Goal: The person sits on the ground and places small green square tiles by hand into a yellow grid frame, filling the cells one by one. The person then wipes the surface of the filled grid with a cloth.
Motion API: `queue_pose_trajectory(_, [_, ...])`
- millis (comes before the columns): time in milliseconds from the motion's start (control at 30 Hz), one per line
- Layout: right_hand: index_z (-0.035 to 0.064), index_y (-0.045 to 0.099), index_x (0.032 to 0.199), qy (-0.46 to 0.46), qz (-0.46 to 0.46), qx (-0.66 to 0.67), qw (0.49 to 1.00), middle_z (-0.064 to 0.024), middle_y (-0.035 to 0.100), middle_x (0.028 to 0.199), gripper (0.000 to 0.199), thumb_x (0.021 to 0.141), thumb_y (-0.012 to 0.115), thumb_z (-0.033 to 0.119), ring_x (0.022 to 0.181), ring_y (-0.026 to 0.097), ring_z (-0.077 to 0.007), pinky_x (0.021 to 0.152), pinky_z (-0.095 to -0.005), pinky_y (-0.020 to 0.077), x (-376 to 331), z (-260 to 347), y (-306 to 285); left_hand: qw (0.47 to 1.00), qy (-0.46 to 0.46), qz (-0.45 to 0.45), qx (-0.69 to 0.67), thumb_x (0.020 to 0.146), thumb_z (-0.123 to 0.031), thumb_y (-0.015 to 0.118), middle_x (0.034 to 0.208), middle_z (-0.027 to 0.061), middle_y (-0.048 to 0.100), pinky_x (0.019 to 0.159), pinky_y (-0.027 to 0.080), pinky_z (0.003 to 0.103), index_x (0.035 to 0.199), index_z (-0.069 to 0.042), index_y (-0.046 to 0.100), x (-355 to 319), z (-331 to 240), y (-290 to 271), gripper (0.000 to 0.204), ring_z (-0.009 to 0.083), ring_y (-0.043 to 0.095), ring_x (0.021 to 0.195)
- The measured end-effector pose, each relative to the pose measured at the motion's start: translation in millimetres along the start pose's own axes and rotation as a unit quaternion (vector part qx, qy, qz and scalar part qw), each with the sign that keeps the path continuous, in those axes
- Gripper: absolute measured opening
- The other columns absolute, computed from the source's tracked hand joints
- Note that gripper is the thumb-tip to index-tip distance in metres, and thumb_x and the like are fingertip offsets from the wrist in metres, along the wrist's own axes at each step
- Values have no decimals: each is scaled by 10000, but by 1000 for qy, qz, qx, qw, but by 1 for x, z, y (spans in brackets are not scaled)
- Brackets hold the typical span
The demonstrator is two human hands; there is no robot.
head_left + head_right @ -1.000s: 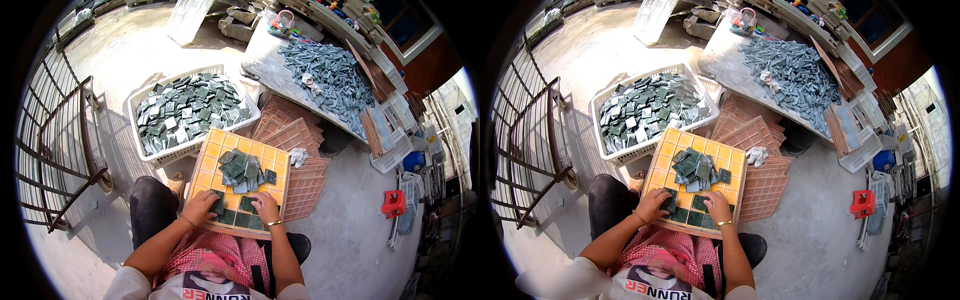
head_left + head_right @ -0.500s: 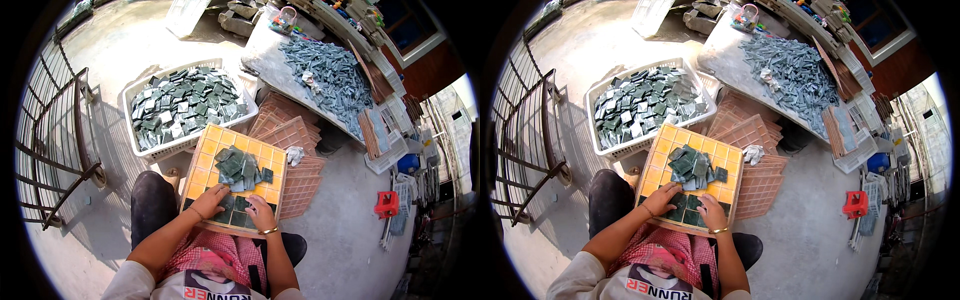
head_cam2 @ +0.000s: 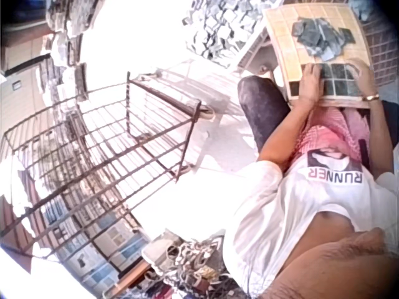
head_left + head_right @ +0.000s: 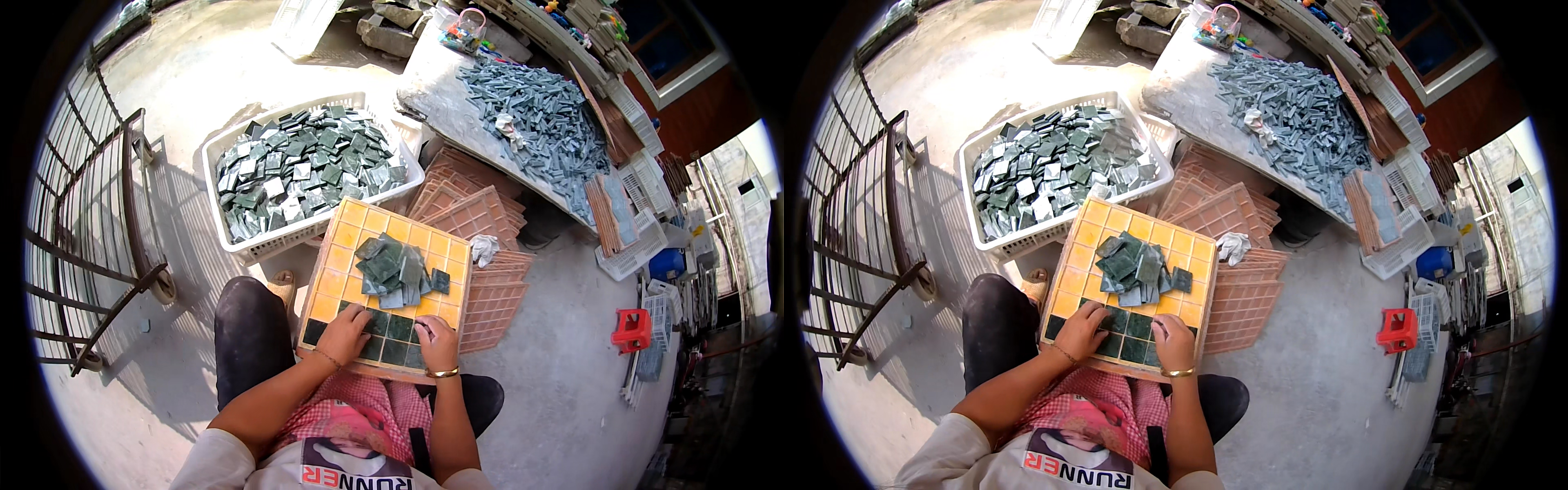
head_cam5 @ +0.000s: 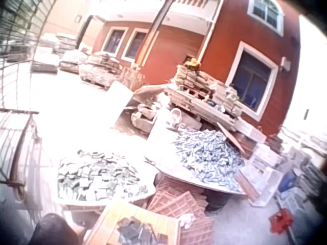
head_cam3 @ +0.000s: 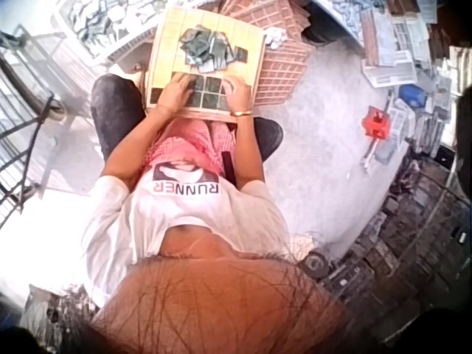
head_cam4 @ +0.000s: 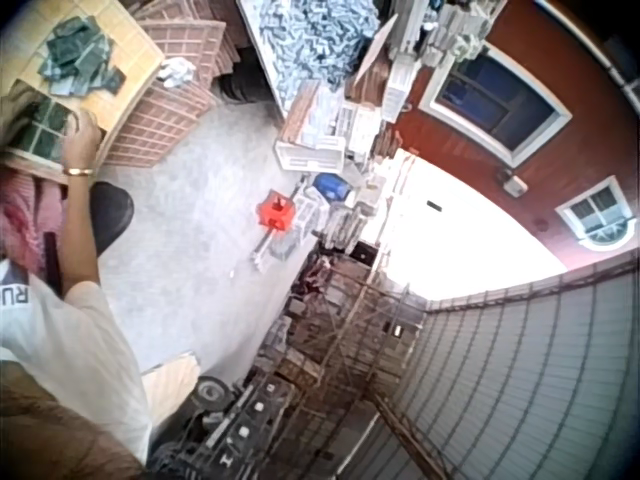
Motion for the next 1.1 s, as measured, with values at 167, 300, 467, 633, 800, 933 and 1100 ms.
queue_pose_trajectory(167, [2, 608, 828, 46, -47, -26, 997, -146, 607, 783, 88, 756, 590, 50, 650, 597, -263, 595, -310, 471, -13, -9, -31, 981, 43, 81, 170, 731, -349, 604, 1344, 221, 302, 1037, 210, 453, 1279, 85, 279, -58, 1, 24, 771, 339, 255, 1273])
queue_pose_trajectory(300, [6, 613, 822, 18, -34, -42, 998, -140, 608, 776, 86, 748, 590, 44, 687, 598, -290, 625, -333, 477, -37, -9, -33, 967, 24, 140, 210, 713, -468, 594, 1405, 212, 170, 1046, 151, 473, 1312, 76, 225, -63, -11, 27, 890, 314, 145, 1318])
queue_pose_trajectory(467, [12, 610, 887, -20, 11, -91, 996, -148, 595, 879, 188, 699, 605, 5, 817, 586, -296, 706, -337, 469, -56, -13, -21, 961, 43, 136, 237, 712, -460, 594, 1412, 150, 199, 1041, 159, 478, 1314, 32, 267, -54, -15, 25, 844, 292, 174, 1310])
queue_pose_trajectory(633, [39, 536, 926, 25, 139, -94, 986, -143, 471, 951, 368, 604, 711, 73, 911, 501, -326, 772, -364, 427, -42, -13, -18, 959, 126, 153, 204, 708, -415, 611, 1408, 75, 239, 1032, 176, 478, 1321, -41, 299, -52, -20, 27, 783, 231, 205, 1303])
queue_pose_trajectory(800, [51, 476, 829, 28, 179, -97, 979, -125, 475, 827, 306, 617, 694, 83, 832, 503, -327, 717, -372, 426, -30, -6, -25, 954, 134, 161, 215, 709, -392, 619, 1400, 75, 260, 1035, 174, 466, 1331, -52, 278, -51, -14, 33, 787, 230, 216, 1300])
queue_pose_trajectory(933, [58, 481, 799, -56, 124, -135, 981, -106, 525, 787, 222, 644, 640, 56, 816, 514, -307, 711, -383, 426, -45, -4, -28, 962, 134, 161, 177, 714, -361, 623, 1391, 70, 278, 1039, 171, 459, 1329, -59, 282, -51, -10, 32, 764, 225, 226, 1297])
queue_pose_trajectory(1100, [37, 508, 850, -116, 111, -106, 981, -115, 554, 938, 262, 646, 660, 100, 887, 522, -302, 768, -379, 429, -84, -12, -28, 961, 128, 163, 185, 703, -358, 638, 1398, 78, 266, 1038, 165, 467, 1329, -54, 283, -52, -10, 34, 781, 237, 228, 1296])
Point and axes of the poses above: each hand's wrist, its own x-axis towards the middle knuckle, its own y-axis out of the palm, z = x × y, the point moved 1 cm from there along x, towards the middle knuckle
